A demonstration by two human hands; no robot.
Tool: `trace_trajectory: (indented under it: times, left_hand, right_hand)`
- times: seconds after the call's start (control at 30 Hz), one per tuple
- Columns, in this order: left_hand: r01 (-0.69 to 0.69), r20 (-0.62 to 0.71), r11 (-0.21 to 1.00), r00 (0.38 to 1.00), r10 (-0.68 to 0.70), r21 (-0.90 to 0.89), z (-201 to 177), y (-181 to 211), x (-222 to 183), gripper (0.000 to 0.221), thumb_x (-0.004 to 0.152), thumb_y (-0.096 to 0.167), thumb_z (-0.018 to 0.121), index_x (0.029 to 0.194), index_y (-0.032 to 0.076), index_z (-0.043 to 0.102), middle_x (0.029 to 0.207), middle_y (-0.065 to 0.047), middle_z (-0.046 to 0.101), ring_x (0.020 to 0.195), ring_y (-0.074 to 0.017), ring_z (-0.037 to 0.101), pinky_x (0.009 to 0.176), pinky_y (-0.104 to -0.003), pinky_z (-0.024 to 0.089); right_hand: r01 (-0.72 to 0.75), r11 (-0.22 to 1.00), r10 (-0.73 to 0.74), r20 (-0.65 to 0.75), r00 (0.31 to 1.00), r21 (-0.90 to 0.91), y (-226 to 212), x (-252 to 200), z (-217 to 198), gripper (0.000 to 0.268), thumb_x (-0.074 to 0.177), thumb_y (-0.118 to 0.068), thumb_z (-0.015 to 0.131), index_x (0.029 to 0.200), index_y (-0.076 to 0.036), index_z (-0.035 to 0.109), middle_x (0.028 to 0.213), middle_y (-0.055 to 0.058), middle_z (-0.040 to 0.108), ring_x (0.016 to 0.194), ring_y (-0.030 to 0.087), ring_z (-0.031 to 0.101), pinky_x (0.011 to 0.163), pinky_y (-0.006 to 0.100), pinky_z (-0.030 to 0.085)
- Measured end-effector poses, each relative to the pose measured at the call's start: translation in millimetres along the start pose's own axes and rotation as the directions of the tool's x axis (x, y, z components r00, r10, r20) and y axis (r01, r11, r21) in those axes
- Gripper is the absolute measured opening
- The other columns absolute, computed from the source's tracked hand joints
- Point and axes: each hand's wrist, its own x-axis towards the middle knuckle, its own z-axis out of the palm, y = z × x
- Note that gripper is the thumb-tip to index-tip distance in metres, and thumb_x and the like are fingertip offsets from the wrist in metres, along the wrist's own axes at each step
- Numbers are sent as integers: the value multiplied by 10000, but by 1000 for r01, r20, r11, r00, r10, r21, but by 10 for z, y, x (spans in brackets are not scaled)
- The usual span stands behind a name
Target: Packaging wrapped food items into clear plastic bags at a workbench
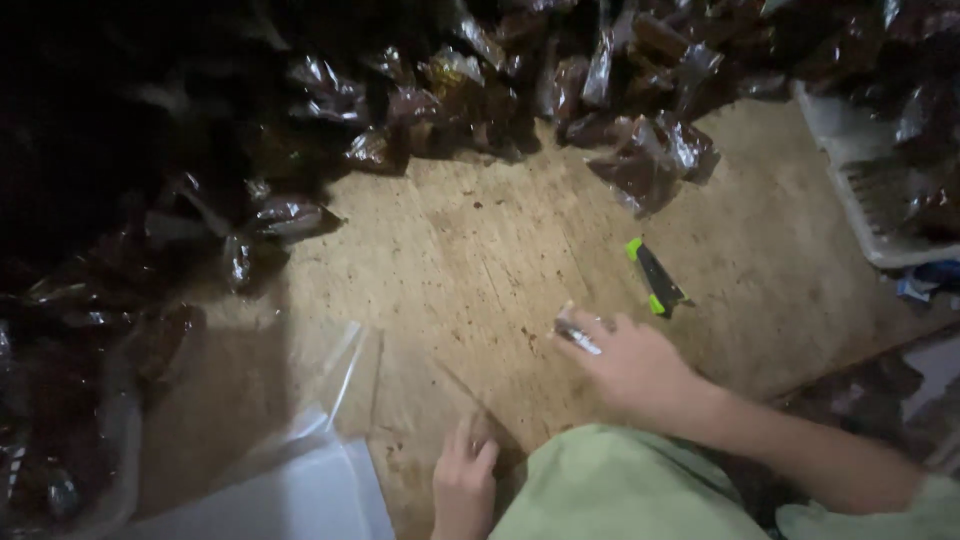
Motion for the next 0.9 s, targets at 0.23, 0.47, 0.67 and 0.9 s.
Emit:
trace_trajectory:
  times: [0.23,0.47,0.67,0.9]
  left_hand:
    - [-39,178,998,983,47,-43,152,-200,158,280,945,-17,545,1145,111,694,1507,-326,424,933,-401,651,712,-449,546]
    - [153,292,988,947,-135,-38,14,-60,169,941,543,473,964,1231,-38,575,1242,-199,617,960,-386,564,898,-458,483]
    - [143,106,962,980,-171,234,156,10,82,604,889,16,622,1446,-117,429,1425,-305,486,1194,-443,567,1018,-473,502]
    - [35,63,885,995,-72,465,61,71,410,438,993,146,507,1425,127,580,1377,-202,519,1016,-323,525,840,-417,489]
  right_hand:
    - [-70,985,0,408,913,156,-15,255,28,681,995,-331,602,1594,-310,278,1613,154,267,1207,407,542,857,485,606]
    - [-431,-452,-233,363,902,781,-323,-65,473,703,820,-247,747,1459,-1,587,1329,114,710,1061,164,671,864,220,492]
    - [-311,-121,-202,284,937,943,-702,218,245,567,949,-217,532,1513,-174,491,1648,30,392,1536,160,319,1257,370,191]
    - [-276,-441,255,414,873,854,-1047,543,366,554,956,-144,597,1498,-134,481,1506,80,604,1331,154,597,1136,300,468]
